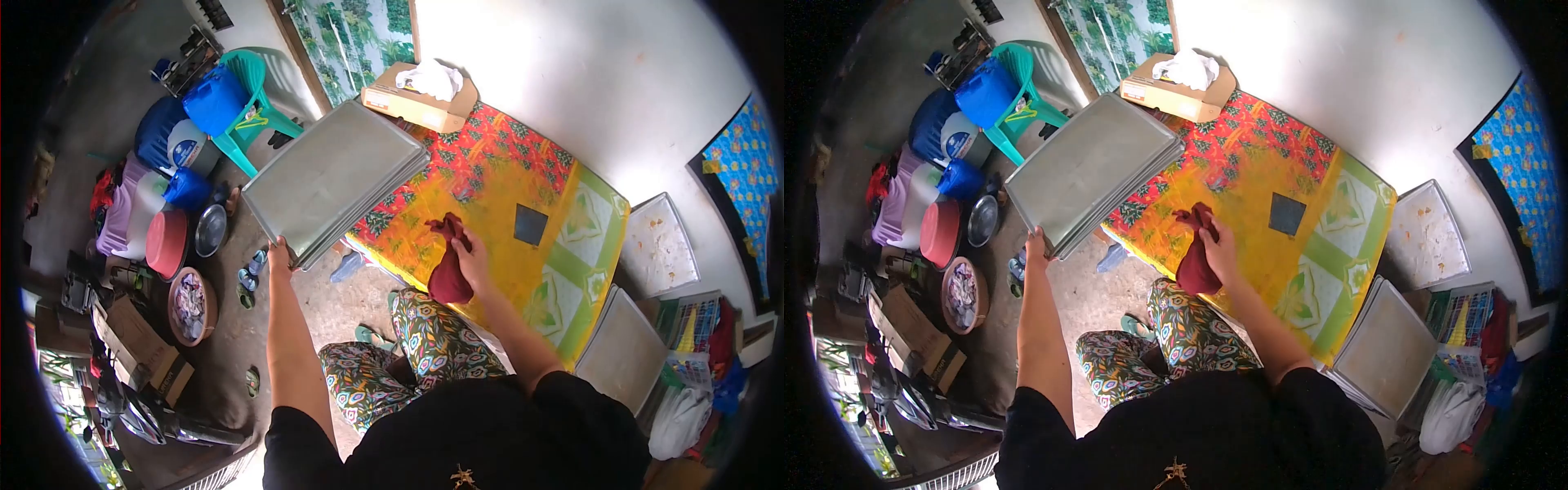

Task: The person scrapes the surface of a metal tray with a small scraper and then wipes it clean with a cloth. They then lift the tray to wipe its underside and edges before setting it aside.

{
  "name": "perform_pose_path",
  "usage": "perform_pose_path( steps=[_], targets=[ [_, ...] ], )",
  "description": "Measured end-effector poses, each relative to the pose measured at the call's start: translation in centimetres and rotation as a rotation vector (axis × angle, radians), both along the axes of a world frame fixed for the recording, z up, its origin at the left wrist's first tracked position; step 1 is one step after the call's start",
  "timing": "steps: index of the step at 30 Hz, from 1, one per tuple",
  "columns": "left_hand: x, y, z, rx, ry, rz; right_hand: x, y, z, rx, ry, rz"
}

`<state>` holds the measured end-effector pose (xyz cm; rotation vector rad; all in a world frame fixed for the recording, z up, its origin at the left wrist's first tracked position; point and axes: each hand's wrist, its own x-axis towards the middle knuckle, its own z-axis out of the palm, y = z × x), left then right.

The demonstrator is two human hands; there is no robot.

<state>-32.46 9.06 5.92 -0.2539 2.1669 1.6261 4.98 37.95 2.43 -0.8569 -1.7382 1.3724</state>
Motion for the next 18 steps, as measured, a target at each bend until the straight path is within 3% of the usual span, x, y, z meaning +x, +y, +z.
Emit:
perform_pose_path(
  steps=[2, 5, 8, 11, 12, 15, 17, 18],
  targets=[
    [-0.4, 0.0, -0.2, 0.003, -0.024, -0.041, 0.0, 1.3, 2.4, 0.032, -0.023, -0.034],
    [-1.6, 0.2, -0.6, 0.085, -0.094, -0.135, -0.7, 4.5, 1.6, 0.094, -0.014, -0.095],
    [-5.5, -0.9, -5.5, 0.068, -0.06, -0.225, -1.2, 5.8, 3.1, 0.099, -0.119, -0.147],
    [-2.5, -0.4, -1.6, -0.001, -0.109, -0.177, -1.4, 6.7, 3.8, 0.152, -0.221, -0.168],
    [-2.3, -0.1, -1.1, -0.126, -0.105, -0.129, -1.3, 6.8, 4.0, 0.176, -0.257, -0.174],
    [-2.9, 0.6, -6.1, -0.525, 0.563, 0.202, -0.7, 6.6, 6.6, 0.197, -0.295, -0.193],
    [4.6, 2.8, 0.0, -0.586, 0.815, 0.212, -0.6, 7.5, 6.4, 0.203, -0.313, -0.202],
    [5.9, 3.4, -0.5, -0.556, 1.046, 0.196, -0.5, 8.0, 6.3, 0.194, -0.331, -0.201]
  ],
)
